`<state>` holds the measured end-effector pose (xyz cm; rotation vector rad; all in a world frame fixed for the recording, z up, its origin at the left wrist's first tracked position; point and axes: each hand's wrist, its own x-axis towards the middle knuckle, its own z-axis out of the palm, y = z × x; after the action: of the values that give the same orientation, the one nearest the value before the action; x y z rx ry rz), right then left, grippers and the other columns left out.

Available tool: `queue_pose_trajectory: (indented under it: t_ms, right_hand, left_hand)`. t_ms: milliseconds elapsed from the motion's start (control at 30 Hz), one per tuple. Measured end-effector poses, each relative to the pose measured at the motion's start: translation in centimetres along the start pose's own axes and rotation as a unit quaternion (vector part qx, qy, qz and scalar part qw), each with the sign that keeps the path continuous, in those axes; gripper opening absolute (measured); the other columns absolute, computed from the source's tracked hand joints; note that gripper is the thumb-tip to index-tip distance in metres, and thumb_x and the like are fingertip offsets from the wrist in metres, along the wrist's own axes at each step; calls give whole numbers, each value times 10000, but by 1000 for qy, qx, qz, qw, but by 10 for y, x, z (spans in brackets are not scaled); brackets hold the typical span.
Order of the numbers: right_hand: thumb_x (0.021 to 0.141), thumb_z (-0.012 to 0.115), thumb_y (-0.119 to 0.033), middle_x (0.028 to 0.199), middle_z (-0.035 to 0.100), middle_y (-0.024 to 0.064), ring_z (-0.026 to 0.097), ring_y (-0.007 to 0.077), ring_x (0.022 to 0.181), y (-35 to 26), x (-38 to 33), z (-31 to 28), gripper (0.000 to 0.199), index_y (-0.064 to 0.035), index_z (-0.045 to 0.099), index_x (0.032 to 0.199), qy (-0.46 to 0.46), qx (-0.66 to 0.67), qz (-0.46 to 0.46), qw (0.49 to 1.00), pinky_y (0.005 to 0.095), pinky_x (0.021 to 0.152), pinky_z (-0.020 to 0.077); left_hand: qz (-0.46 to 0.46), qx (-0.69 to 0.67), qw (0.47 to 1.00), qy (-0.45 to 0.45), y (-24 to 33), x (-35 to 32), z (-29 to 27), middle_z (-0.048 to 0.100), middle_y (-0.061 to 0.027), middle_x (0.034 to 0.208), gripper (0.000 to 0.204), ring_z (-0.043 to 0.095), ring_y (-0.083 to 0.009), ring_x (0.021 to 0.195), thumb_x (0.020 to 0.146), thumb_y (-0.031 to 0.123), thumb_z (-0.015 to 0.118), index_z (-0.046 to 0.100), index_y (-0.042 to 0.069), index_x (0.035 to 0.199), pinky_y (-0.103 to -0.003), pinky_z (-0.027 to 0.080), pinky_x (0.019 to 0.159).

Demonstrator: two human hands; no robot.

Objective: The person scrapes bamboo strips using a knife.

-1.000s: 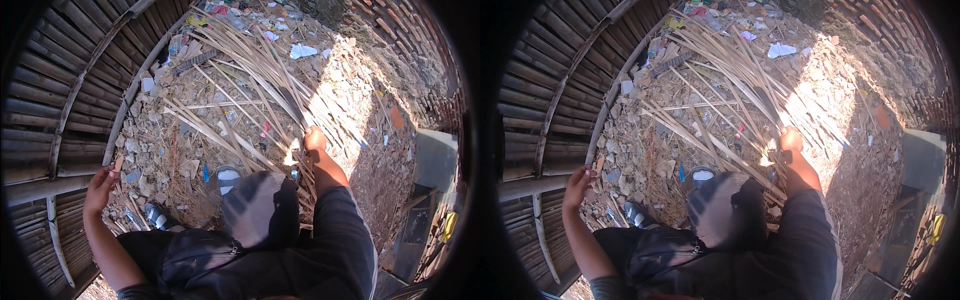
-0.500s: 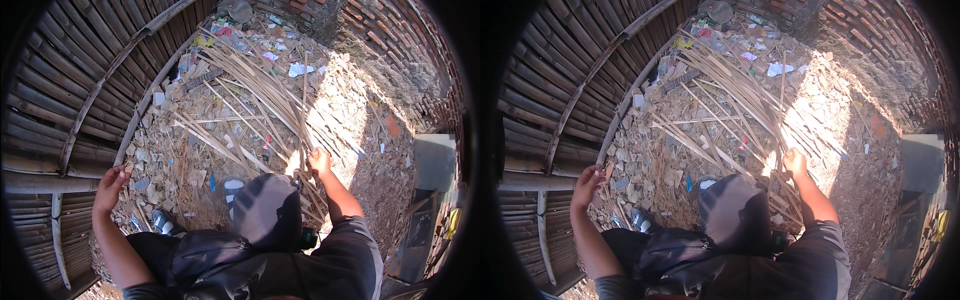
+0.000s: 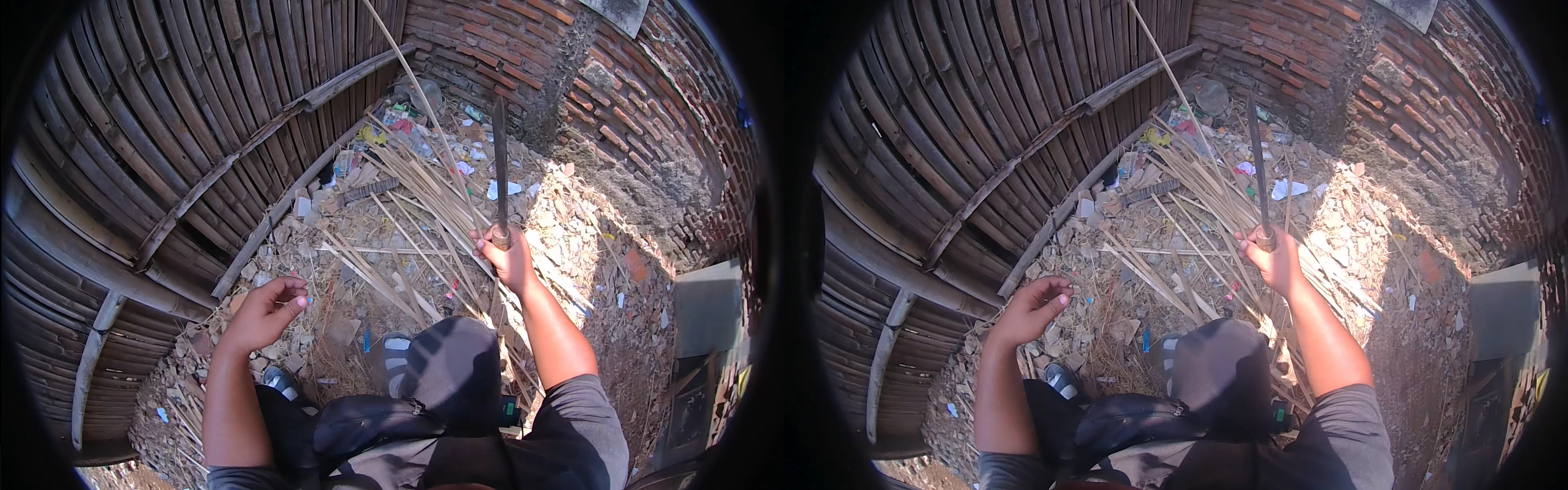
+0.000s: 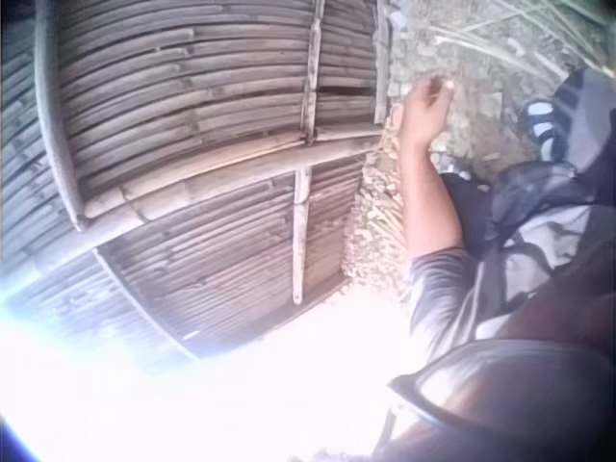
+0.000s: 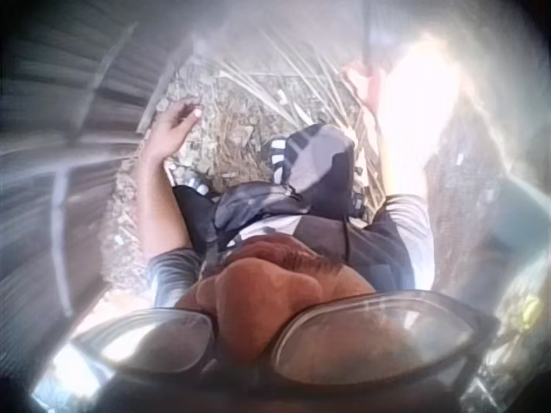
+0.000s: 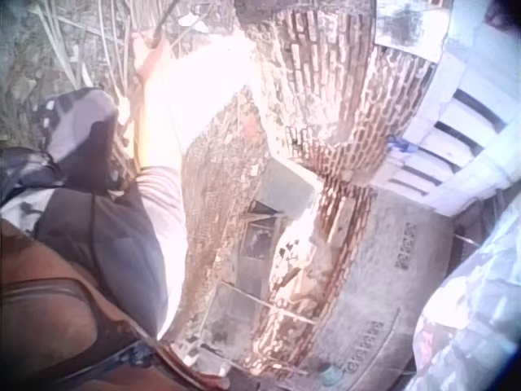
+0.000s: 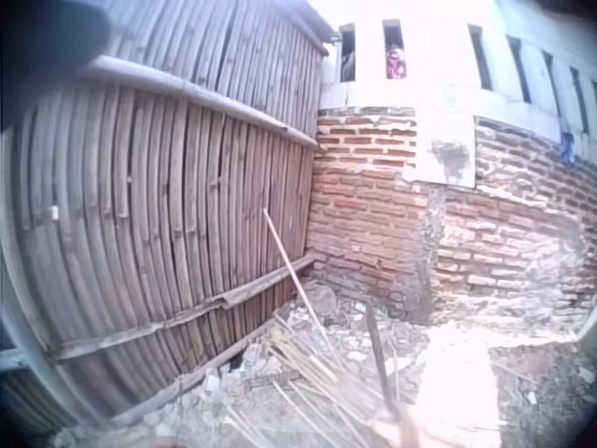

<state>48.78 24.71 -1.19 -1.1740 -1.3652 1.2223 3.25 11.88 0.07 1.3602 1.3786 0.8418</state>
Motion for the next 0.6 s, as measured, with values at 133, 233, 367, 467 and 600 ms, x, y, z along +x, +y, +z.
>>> queue_pose_trajectory:
  t_ms: [133, 233, 367, 467, 600]
  right_hand:
    - [964, 706, -58, 1201, 724, 209, 743, 201, 893, -56, 24, 67, 149, -23, 569, 1009, -67, 66, -37, 995, 334, 788, 608]
    - [965, 681, -32, 1231, 698, 228, 748, 241, 953, -90, 14, 151, 116, -30, 565, 969, -52, 217, -40, 974, 376, 864, 627]
    - [974, 686, -37, 1231, 693, 220, 738, 282, 1021, -94, -7, 229, 119, -41, 574, 1015, -65, 303, -35, 950, 427, 914, 621]
    - [975, 682, -25, 1223, 694, 217, 719, 298, 1102, -71, -25, 258, 121, -38, 570, 1019, -79, 344, -19, 935, 447, 952, 617]
    - [972, 662, 6, 1244, 689, 229, 707, 302, 1146, -37, -39, 277, 104, -27, 568, 1003, -101, 312, 17, 945, 436, 964, 613]
  left_hand:
    - [69, 63, 996, -2, 28, -7, 13, 707, -103, 1231, 412, 663, -179, 1156, 1000, 223, 742, 618, 1, 1325, -356, 544, 973]
    - [106, 56, 992, 30, 37, -23, 17, 688, -127, 1259, 571, 670, -209, 1146, 941, 244, 804, 564, 15, 1405, -372, 547, 967]
    - [157, 60, 983, 72, 40, -32, 27, 665, -158, 1291, 704, 668, -222, 1146, 918, 269, 821, 487, 1, 1478, -378, 546, 947]
    - [177, 60, 974, 125, 40, -34, 32, 705, -174, 1204, 573, 701, -220, 1073, 970, 253, 759, 535, -10, 1427, -357, 556, 907]
    - [130, 25, 983, 124, 26, -37, 35, 748, -143, 1003, 328, 740, -203, 885, 1026, 213, 681, 642, -27, 1246, -335, 574, 777]
